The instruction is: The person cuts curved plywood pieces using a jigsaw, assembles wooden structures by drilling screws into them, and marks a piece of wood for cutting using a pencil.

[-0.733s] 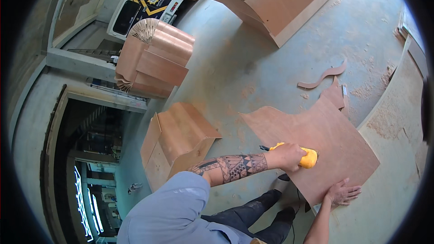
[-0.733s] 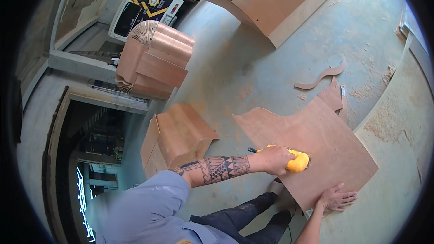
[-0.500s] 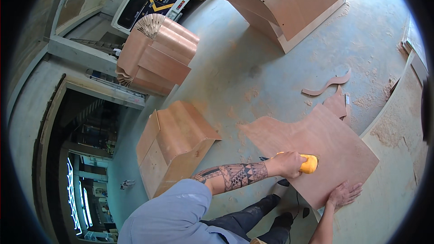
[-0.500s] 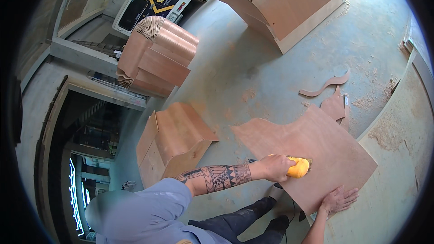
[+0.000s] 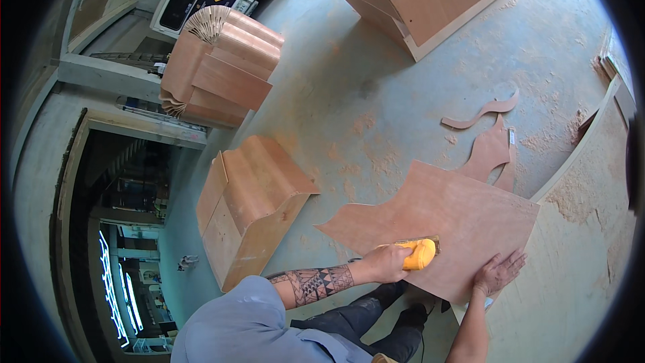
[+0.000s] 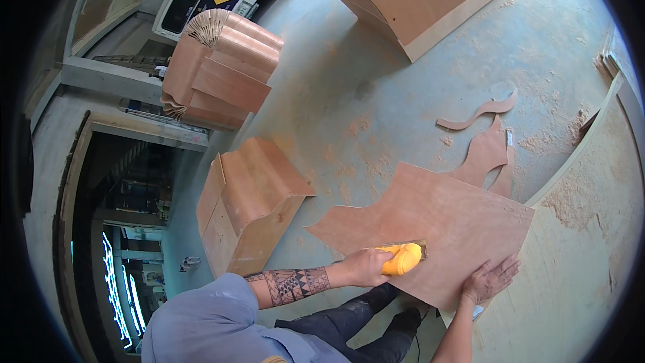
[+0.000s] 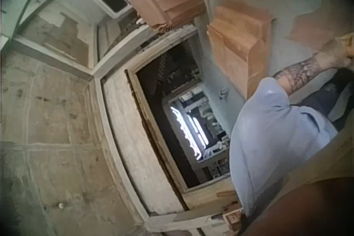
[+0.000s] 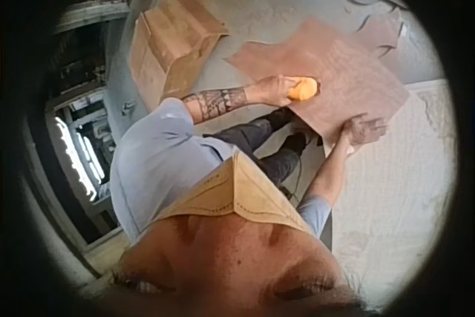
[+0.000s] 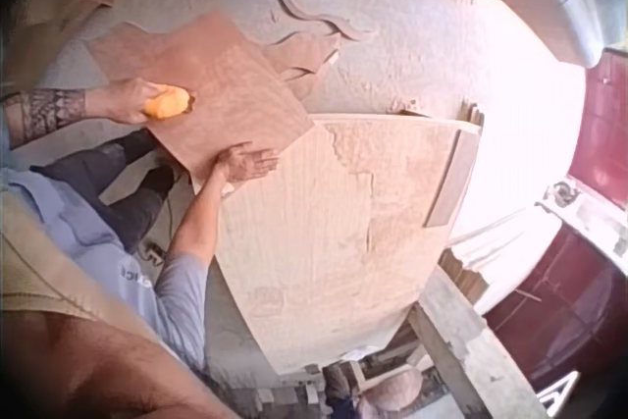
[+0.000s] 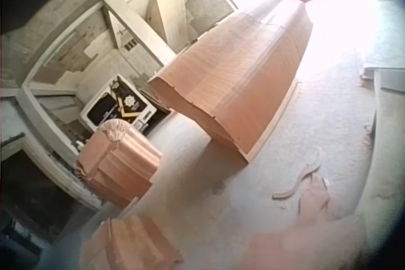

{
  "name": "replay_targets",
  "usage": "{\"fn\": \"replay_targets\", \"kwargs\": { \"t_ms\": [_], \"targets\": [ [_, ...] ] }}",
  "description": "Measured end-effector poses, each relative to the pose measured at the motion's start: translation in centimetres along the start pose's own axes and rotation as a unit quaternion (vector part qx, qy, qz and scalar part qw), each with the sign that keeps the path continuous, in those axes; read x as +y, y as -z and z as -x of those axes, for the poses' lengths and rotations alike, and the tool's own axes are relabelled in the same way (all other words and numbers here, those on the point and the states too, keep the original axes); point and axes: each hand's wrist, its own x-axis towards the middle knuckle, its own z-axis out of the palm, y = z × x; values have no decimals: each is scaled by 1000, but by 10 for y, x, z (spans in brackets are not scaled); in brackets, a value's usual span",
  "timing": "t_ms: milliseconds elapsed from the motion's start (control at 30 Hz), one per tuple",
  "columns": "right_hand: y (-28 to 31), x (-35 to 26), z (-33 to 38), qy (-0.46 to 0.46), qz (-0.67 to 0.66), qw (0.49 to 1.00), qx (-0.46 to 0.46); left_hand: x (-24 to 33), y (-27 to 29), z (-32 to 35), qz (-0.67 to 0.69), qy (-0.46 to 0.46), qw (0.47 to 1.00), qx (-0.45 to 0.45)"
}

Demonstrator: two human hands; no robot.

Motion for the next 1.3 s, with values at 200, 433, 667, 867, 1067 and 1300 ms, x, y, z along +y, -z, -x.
{"fn": "replay_targets", "kwargs": {
  "t_ms": [200,433,667,867,1067,1300],
  "targets": [
    [-4,-2,0,-13,-59,998,-1,22,22,-13,-63,2,998,-4],
    [5,-14,-5,-42,-94,994,-28,22,25,-13,-28,-5,1000,6],
    [11,-14,-2,-53,-102,993,-34,24,20,-14,-53,-2,999,1],
    [14,-19,-4,-55,-104,992,-38,31,28,-19,-77,-7,997,-12],
    [15,-19,-5,-53,-102,993,-35,36,33,-26,-99,-23,994,-26],
    [16,-21,-6,-53,-103,993,-38,38,33,-28,-110,-29,993,-21]
  ]
}}
